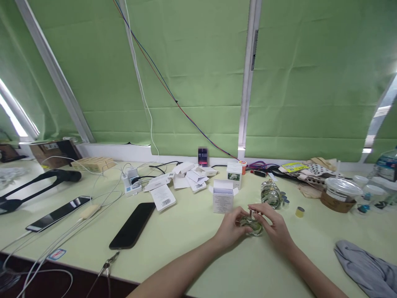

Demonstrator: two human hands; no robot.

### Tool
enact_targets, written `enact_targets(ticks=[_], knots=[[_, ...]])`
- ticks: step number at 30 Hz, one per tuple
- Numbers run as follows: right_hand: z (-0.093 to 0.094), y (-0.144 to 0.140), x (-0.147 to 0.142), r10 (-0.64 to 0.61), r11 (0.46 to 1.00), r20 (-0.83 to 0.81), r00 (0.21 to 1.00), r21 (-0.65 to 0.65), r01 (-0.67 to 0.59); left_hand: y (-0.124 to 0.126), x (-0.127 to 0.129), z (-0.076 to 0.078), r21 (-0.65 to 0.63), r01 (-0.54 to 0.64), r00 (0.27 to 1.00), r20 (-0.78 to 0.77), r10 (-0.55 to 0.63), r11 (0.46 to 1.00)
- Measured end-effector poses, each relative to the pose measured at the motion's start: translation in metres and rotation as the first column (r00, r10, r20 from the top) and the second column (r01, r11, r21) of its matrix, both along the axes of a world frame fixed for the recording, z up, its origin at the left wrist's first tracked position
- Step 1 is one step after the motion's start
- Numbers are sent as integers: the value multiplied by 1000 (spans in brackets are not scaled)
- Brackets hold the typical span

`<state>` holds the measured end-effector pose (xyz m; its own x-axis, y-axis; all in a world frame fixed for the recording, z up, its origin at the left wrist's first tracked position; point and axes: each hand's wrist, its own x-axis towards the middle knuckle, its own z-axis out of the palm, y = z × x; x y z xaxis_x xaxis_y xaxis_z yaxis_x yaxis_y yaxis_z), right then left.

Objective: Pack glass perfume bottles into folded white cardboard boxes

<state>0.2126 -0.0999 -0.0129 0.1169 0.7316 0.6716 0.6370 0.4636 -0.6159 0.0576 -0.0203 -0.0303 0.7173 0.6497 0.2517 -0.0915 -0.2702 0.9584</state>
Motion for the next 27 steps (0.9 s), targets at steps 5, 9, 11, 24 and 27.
enact_targets(ticks=[5,9,11,24,27], knots=[[-13,0,2,32,999,33,999,5,-32,1,-1,2,-7,3,1000,-1,-3,1000],[-21,-3,6,52,997,98,994,-55,-47,-1,-1,6,-16,50,998,40,-49,999],[-21,-6,7,56,995,141,988,-92,-43,-4,-1,8,-10,56,998,41,-56,998],[-11,-13,9,-14,989,392,920,-128,70,32,-56,23,681,-527,841,331,428,509],[1,-12,7,-9,991,423,906,-114,63,51,-60,21,566,-546,827,249,503,617]])
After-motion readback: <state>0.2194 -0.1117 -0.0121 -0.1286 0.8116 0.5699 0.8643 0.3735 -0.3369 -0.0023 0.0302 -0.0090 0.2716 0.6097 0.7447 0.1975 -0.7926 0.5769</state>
